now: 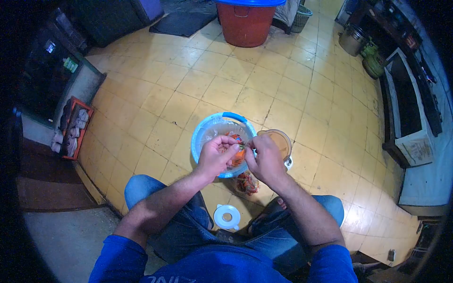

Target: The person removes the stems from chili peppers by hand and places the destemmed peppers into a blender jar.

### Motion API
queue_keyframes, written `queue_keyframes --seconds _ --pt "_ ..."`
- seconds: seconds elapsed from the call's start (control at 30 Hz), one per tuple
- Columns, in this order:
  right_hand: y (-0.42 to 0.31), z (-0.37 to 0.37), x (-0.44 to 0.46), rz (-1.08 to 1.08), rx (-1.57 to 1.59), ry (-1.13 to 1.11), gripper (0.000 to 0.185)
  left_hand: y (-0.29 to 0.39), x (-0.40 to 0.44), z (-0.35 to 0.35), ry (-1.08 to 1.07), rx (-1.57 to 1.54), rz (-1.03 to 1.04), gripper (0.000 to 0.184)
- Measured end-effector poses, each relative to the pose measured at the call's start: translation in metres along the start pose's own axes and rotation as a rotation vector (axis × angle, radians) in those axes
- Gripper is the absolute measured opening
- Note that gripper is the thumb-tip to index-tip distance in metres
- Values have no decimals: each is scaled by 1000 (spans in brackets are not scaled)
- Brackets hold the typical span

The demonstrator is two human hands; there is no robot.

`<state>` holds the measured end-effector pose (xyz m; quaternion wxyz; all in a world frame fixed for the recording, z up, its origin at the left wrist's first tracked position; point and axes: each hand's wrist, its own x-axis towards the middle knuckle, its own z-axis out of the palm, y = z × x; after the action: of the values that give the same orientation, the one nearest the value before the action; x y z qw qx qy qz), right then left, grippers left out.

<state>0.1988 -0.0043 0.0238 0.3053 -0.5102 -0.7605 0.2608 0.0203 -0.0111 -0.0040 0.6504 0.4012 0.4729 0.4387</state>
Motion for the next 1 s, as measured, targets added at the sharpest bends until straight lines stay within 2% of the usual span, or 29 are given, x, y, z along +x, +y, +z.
queue_keyframes --seconds 0.1,0.17,0.3,0.37,0.5,0.6,0.67,0.7,0.77,0.8,0.87,1.0 --pt "0 0 0 -38 -10 82 10 -1 0 -1 18 -2 27 24" --pt "-2 -3 2 -5 17 160 10 -5 2 -3 -35 58 120 23" --pt "12 2 3 26 105 154 12 -6 3 -4 -43 190 227 23" --pt "20 8 0 183 316 92 12 -4 1 -3 -50 152 184 23" --pt "19 10 0 181 372 101 11 4 -2 -2 -73 204 151 21" --pt "21 8 1 205 398 28 10 12 -5 -2 -61 236 101 19" --pt "23 9 2 244 600 -60 12 10 -2 -4 -80 164 33 18" --pt "22 9 1 244 601 -59 12 11 -2 -4 -80 165 33 18" --pt "20 10 0 403 981 -148 13 15 -2 -5 -114 126 -63 16" --pt "18 12 -1 402 982 -148 13 15 -1 -7 -114 127 -63 16" --pt "14 16 -2 462 1276 -180 13 12 2 -12 -230 -52 -177 15" --pt "15 13 4 587 1412 -96 11 21 2 -16 -246 -221 -293 17"
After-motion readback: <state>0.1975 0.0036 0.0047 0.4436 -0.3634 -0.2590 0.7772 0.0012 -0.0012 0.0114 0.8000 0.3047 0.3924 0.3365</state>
